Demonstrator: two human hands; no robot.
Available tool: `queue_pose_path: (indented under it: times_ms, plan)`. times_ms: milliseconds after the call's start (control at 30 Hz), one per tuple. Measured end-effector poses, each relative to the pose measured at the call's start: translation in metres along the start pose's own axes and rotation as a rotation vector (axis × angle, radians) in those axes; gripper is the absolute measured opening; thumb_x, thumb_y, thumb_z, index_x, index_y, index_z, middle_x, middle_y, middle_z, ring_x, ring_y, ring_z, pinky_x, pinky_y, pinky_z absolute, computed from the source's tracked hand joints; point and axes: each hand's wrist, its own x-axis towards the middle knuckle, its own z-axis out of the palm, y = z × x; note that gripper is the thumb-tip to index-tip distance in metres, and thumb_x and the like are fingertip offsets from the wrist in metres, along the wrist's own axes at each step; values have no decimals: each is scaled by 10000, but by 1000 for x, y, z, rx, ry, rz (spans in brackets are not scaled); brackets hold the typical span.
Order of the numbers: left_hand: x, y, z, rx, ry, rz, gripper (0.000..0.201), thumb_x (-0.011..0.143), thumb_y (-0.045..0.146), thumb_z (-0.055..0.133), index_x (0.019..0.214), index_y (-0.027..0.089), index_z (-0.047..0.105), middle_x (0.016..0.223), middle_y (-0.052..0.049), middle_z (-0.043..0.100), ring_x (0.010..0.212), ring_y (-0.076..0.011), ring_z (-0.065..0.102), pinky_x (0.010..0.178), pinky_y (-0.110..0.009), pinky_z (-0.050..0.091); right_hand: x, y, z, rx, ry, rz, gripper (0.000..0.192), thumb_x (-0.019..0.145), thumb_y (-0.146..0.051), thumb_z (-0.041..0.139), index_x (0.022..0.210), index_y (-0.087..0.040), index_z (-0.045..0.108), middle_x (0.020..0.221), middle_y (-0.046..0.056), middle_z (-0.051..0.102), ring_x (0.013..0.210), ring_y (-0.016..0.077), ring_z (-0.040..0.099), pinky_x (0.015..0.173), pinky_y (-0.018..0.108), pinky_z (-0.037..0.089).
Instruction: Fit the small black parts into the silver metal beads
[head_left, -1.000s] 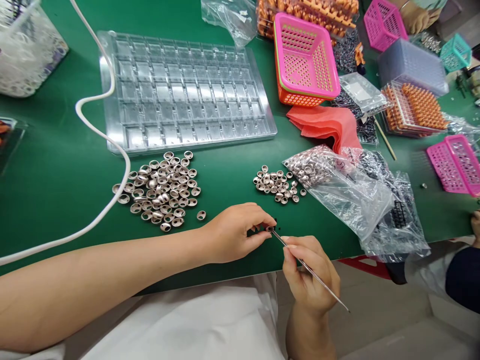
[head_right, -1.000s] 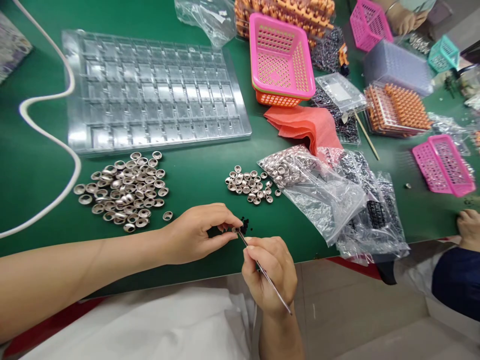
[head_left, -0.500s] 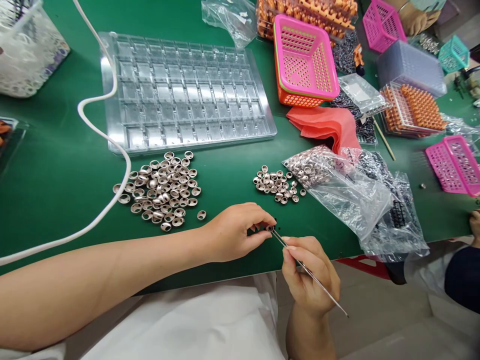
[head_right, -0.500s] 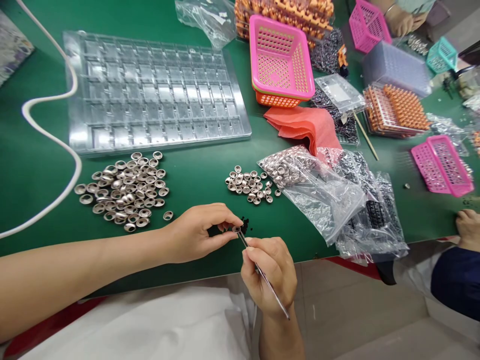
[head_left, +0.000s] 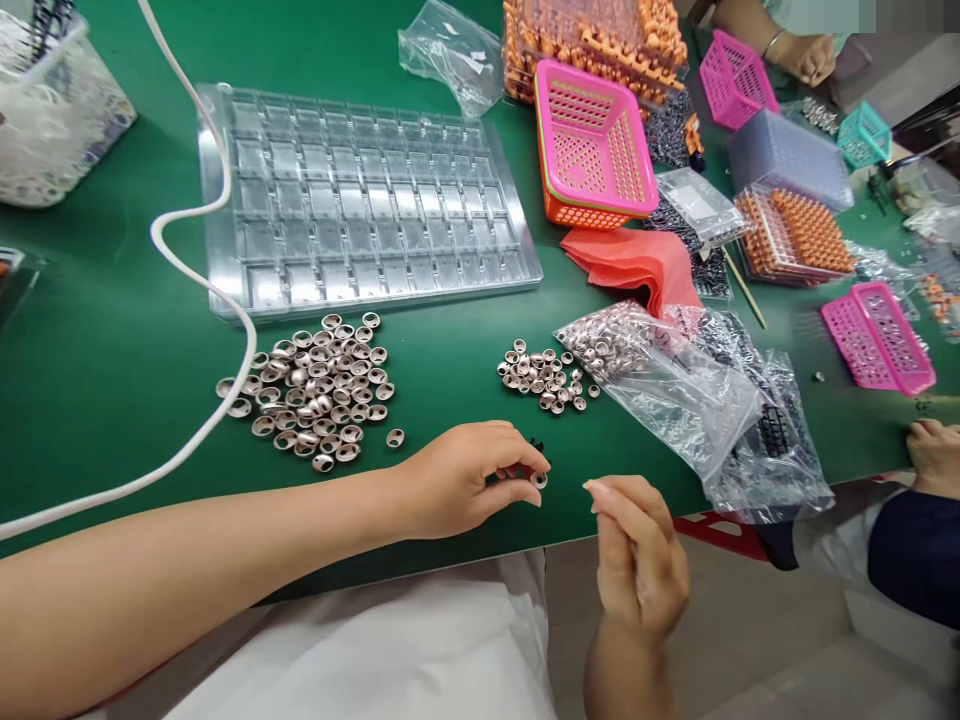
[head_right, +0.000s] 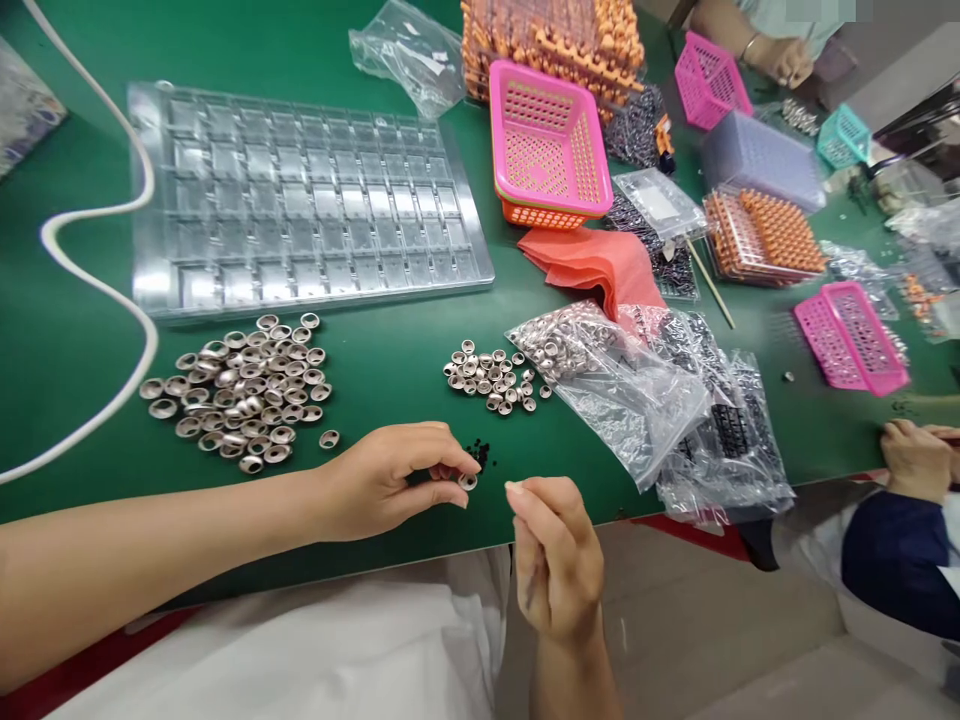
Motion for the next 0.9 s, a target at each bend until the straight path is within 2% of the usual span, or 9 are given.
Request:
queue_pose_path:
  times_ms: [133, 267, 567, 767, 900]
  plan:
    - [-1, 1, 1, -32, -38, 68, 117, 981, 258, 654, 1008, 149, 686, 869, -44, 751, 769, -144, 635, 733, -232, 504, 0, 8, 4, 27, -98, -94, 407, 895, -22, 644, 1253, -216, 633, 944, 59, 681, 770, 152, 635, 638, 310, 560]
    - [-2, 2, 2, -38, -69, 90, 124, 986, 257, 648, 1006, 140, 685, 850, -51, 743, 761, -146, 631, 722, -231, 501, 4, 11, 5, -24, -168, -211, 381, 870, -22, 682, 1208, -195, 652, 926, 66, 705, 793, 162, 634, 649, 311, 559]
    - [-4, 4, 4, -8, -86, 139, 150, 1024, 270, 581, 1020, 149, 671, 831, -56, 738, 736, -157, 624, 694, -250, 495, -1, 19, -1, -100, -241, -422, 294, 913, -46, 612, 1198, -89, 671, 962, 107, 720, 868, 202, 622, 702, 354, 533]
    - [-4, 5, 5, 47, -73, 184, 174, 1041, 251, 532, 1008, 135, 658, 792, -60, 720, 723, -170, 617, 679, -264, 500, 3, 16, -5, -152, -301, -475, 270, 926, -75, 582, 1177, -84, 680, 992, 125, 710, 874, 216, 618, 686, 358, 514]
    - [-6, 6, 6, 41, -85, 165, 155, 1040, 239, 529, 1018, 145, 650, 814, -57, 726, 737, -168, 629, 685, -258, 503, 8, 12, -7, -190, -324, -498, 245, 923, -62, 575, 1141, -75, 685, 1008, 131, 709, 893, 222, 621, 688, 361, 510]
